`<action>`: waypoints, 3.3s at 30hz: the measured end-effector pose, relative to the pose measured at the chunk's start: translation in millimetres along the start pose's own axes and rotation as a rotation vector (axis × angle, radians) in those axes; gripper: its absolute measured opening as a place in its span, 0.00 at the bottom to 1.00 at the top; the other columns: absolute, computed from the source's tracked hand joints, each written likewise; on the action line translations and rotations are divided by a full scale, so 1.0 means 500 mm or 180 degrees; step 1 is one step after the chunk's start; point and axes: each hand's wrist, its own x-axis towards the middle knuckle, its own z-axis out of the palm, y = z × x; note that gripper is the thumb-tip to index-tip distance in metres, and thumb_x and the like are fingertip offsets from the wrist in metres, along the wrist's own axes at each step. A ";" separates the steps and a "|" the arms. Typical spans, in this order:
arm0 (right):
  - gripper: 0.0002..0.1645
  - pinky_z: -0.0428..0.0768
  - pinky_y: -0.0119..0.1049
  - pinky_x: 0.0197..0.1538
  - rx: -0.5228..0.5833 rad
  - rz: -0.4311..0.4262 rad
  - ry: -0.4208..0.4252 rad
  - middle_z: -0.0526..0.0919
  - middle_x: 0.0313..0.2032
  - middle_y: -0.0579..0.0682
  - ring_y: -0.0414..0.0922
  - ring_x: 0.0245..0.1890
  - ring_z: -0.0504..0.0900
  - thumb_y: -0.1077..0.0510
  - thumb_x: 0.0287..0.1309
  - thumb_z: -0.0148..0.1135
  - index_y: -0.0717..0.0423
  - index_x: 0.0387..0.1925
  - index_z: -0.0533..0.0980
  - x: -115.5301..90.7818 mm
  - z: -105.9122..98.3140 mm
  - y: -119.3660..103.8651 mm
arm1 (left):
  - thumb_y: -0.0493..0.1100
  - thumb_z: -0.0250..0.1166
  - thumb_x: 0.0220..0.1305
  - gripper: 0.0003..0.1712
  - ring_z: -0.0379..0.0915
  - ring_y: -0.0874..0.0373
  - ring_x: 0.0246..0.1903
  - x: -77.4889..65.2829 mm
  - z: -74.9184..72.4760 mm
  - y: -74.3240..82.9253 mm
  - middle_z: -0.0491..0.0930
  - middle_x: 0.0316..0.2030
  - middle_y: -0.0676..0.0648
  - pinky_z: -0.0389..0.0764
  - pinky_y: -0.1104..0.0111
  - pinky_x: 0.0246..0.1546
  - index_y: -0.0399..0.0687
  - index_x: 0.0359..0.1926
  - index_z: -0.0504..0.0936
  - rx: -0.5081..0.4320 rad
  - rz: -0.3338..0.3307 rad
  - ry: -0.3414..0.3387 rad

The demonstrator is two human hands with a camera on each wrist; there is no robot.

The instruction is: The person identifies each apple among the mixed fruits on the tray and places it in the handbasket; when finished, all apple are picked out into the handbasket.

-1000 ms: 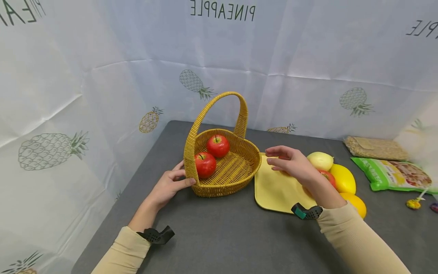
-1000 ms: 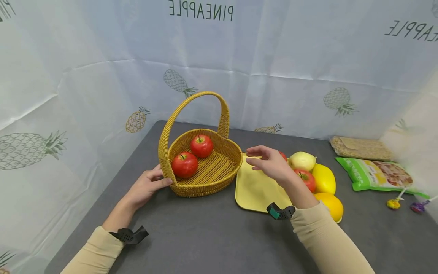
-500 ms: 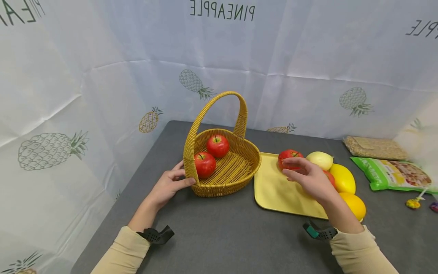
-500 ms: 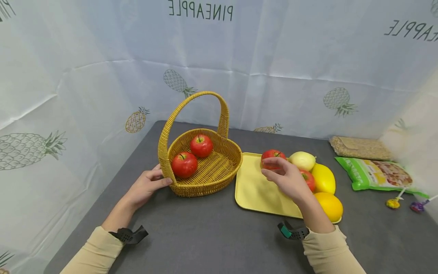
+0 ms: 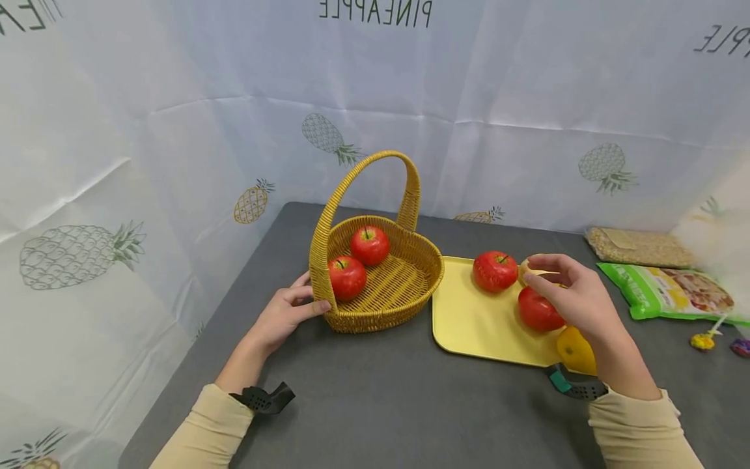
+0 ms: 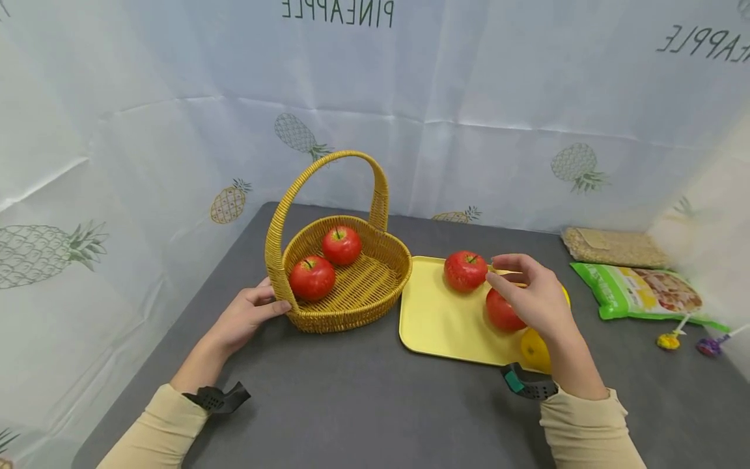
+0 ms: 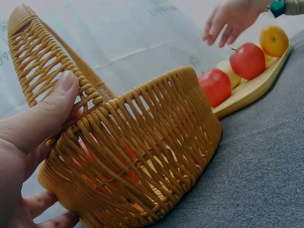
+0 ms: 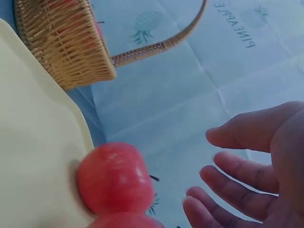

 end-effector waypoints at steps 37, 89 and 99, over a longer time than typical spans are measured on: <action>0.56 0.79 0.55 0.51 -0.0539 -0.0152 -0.1026 0.69 0.65 0.70 0.65 0.58 0.73 0.39 0.60 0.72 0.67 0.75 0.58 0.007 -0.027 0.040 | 0.38 0.69 0.69 0.14 0.35 0.47 0.79 -0.005 -0.001 0.003 0.53 0.79 0.42 0.54 0.40 0.71 0.32 0.51 0.86 -0.0043 -0.0012 -0.0020; 0.46 0.77 0.46 0.56 0.0451 -0.0185 -0.1143 0.78 0.59 0.58 0.53 0.57 0.77 0.42 0.60 0.74 0.60 0.70 0.66 0.023 0.122 -0.006 | 0.43 0.70 0.69 0.14 0.36 0.46 0.79 -0.007 0.000 -0.002 0.53 0.79 0.44 0.50 0.37 0.71 0.39 0.50 0.88 -0.0034 -0.0052 0.0055; 0.44 0.77 0.41 0.58 0.1117 -0.0018 -0.1076 0.76 0.62 0.60 0.53 0.59 0.75 0.45 0.68 0.67 0.59 0.74 0.60 0.012 0.121 -0.043 | 0.43 0.71 0.68 0.15 0.38 0.46 0.79 0.000 0.001 -0.003 0.54 0.79 0.44 0.53 0.38 0.71 0.40 0.52 0.88 0.0045 -0.0027 0.0011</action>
